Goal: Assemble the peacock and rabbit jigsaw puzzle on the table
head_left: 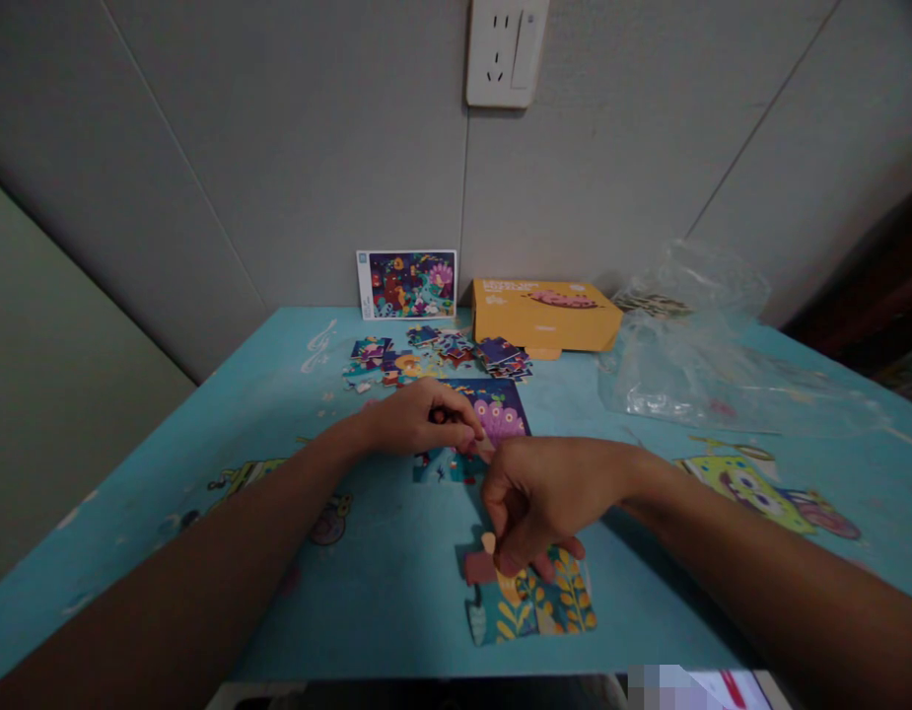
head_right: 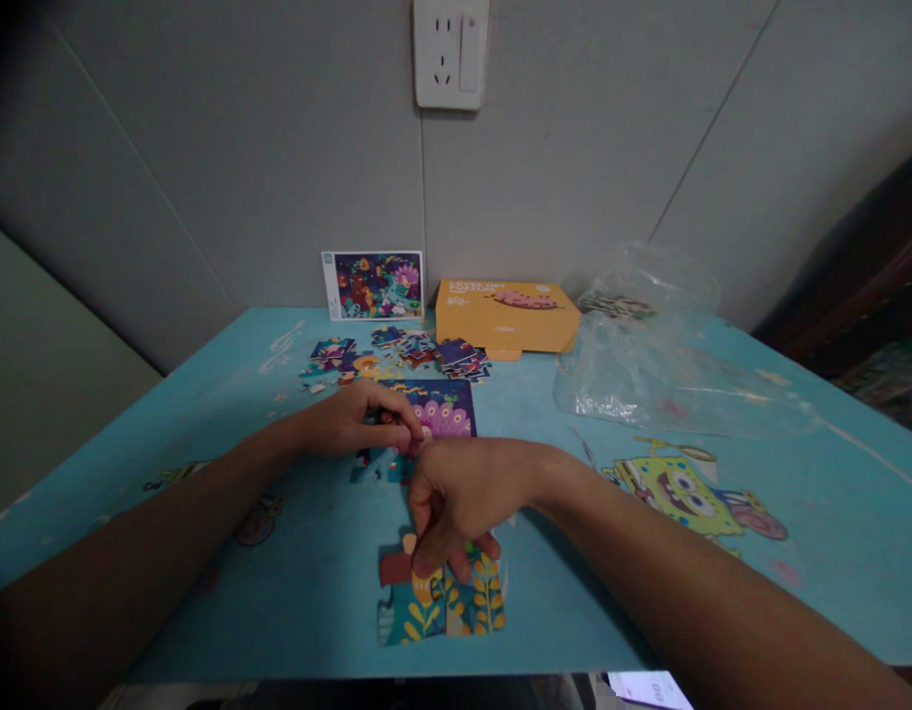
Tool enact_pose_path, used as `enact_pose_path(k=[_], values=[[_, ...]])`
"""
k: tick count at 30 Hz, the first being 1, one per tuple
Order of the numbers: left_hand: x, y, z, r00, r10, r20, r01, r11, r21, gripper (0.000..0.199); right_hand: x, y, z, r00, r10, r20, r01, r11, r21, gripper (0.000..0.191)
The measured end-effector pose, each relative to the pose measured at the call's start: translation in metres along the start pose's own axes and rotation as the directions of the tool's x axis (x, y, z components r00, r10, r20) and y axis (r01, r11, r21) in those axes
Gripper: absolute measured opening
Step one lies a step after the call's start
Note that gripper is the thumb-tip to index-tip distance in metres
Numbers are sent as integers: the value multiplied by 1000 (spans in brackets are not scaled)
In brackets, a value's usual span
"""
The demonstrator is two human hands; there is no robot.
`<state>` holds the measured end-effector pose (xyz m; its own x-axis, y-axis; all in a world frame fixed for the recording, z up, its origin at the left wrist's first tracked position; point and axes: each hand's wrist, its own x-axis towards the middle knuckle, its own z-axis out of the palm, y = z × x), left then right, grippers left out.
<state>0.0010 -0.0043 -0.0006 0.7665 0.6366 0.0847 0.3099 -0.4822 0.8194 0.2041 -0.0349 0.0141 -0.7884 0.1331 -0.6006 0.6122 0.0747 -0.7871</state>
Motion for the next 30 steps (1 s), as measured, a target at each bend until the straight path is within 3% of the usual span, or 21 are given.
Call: enact_pose_path(k=[7, 14, 24, 30], values=[[-1, 0, 1, 1000, 1, 2, -1, 1000, -28, 21, -5, -4, -1, 998, 17, -66, -28, 985, -172, 33], [0, -1, 1, 1000, 1, 0, -1, 1000, -25, 21, -5, -6, -1, 990, 6, -139, -32, 982, -185, 32], [-1, 3, 4, 1000, 5, -15, -6, 1000, -29, 21, -5, -3, -3, 988, -10, -152, -23, 977, -211, 35], [-5, 17, 10, 988, -85, 125, 109, 973, -202, 16, -5, -4, -3, 988, -4, -155, -41, 957, -288, 34]])
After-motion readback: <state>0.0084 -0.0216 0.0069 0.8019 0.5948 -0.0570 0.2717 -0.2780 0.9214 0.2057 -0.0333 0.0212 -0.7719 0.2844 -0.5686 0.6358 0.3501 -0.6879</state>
